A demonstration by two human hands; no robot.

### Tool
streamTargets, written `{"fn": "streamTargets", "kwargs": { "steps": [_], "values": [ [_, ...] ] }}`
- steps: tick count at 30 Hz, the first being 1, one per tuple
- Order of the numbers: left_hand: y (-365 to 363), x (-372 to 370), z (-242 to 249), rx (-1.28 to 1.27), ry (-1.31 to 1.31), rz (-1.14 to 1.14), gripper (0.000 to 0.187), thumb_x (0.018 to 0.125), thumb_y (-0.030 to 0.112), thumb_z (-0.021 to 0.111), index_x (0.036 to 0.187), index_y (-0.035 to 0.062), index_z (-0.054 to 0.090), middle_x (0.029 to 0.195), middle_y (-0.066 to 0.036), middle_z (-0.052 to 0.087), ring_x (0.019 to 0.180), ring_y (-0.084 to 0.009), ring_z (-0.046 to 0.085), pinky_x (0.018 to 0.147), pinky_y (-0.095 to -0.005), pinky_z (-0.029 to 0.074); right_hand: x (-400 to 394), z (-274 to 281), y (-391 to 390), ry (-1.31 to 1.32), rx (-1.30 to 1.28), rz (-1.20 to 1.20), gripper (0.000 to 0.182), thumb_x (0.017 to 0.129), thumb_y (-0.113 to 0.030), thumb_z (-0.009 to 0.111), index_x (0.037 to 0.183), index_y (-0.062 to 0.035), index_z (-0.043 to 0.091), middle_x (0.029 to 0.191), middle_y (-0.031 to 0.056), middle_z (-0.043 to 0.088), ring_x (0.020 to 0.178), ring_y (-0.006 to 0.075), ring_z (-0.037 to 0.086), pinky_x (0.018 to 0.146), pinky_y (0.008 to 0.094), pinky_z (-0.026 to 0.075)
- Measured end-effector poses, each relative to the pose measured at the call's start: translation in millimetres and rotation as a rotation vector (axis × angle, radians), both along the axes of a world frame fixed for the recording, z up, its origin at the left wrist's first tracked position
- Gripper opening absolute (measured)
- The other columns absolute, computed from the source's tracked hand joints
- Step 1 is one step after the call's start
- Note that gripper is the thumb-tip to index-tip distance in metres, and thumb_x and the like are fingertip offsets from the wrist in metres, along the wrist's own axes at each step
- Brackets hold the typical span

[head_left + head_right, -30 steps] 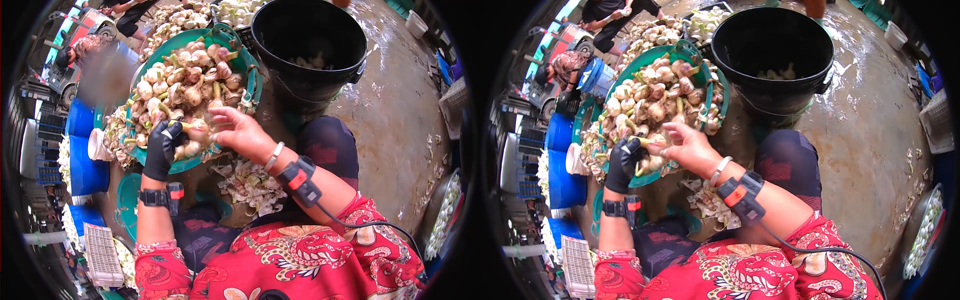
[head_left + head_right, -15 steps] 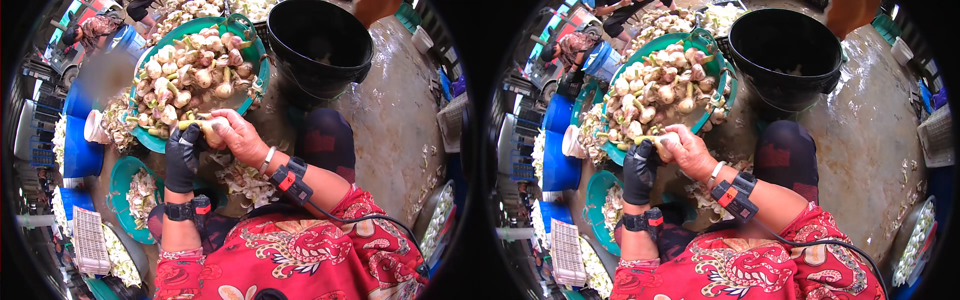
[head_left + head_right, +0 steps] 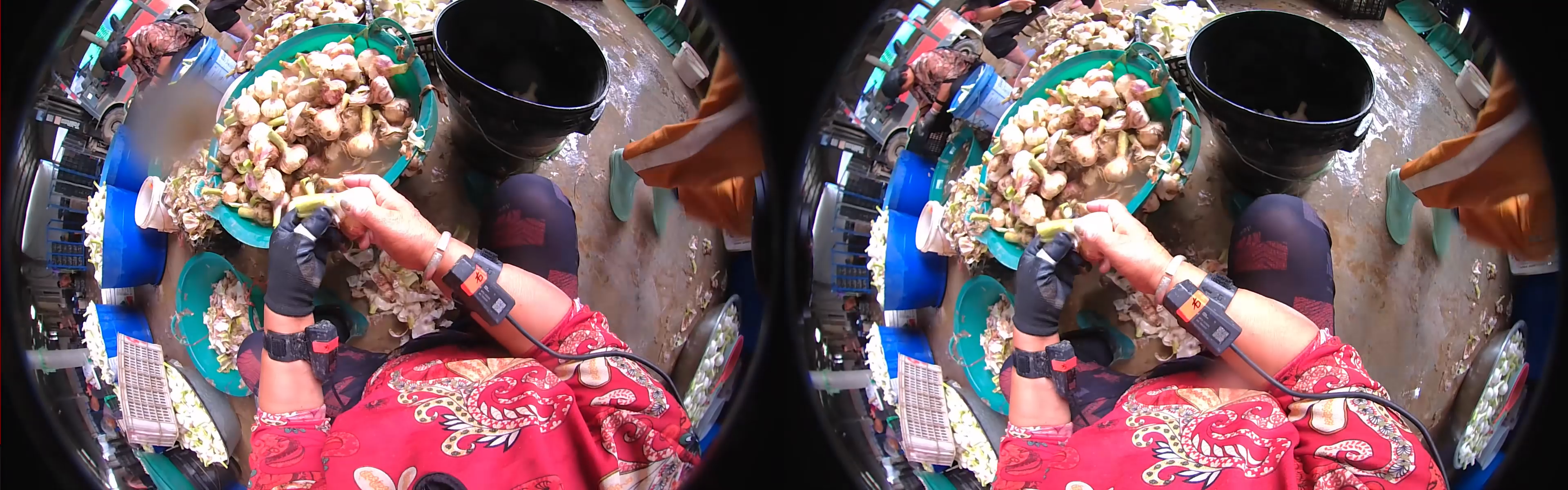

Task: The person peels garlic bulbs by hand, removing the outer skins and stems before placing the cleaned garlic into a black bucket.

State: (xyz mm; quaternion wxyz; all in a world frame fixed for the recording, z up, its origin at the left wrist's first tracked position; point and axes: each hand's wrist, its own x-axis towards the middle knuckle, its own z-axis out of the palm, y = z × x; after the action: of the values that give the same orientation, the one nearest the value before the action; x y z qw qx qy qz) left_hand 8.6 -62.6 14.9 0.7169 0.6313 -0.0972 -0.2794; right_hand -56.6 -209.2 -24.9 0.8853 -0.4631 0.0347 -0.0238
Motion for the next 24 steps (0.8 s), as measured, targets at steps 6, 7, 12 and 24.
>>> {"fn": "streamTargets", "kwargs": {
  "steps": [6,7,12,24],
  "values": [
    [15,4,-4,0.317,-0.352,-0.027,0.016,0.082,0.010,0.064,0.096,0.0019,0.064,0.074,-0.004,0.063,0.065,-0.0146,0.061,0.061,-0.0270,0.048,6,-13,-12,0.200,0.509,0.455,0.035,0.094,-0.027,0.049,0.121,-0.0055,0.048,0.086,0.0040,0.059,0.074,0.0154,0.058,0.061,0.0280,0.049],
    [17,6,-3,0.445,-0.516,-0.055,0.017,0.079,0.009,0.066,0.095,0.0030,0.065,0.075,-0.005,0.063,0.068,-0.0177,0.062,0.064,-0.0292,0.049,4,-2,-15,0.374,0.568,0.418,0.029,0.093,-0.029,0.051,0.113,-0.0080,0.054,0.094,0.0068,0.063,0.082,0.0202,0.063,0.065,0.0310,0.053],
    [14,7,9,0.569,-1.278,-0.275,0.027,0.069,0.010,0.068,0.096,0.0059,0.064,0.088,-0.011,0.063,0.083,-0.0306,0.061,0.078,-0.0378,0.049,-3,-11,5,0.297,0.640,0.843,0.036,0.091,-0.031,0.055,0.109,-0.0006,0.054,0.082,0.0106,0.062,0.071,0.0232,0.064,0.051,0.0267,0.053],
    [23,-23,-3,0.091,-0.237,0.029,0.028,0.088,0.007,0.060,0.114,-0.0005,0.059,0.108,-0.006,0.065,0.092,-0.0131,0.061,0.083,-0.0264,0.050,5,-22,2,0.296,0.180,0.380,0.026,0.089,-0.029,0.059,0.107,-0.0103,0.059,0.089,0.0080,0.067,0.078,0.0226,0.065,0.066,0.0375,0.055]
  ]
}}
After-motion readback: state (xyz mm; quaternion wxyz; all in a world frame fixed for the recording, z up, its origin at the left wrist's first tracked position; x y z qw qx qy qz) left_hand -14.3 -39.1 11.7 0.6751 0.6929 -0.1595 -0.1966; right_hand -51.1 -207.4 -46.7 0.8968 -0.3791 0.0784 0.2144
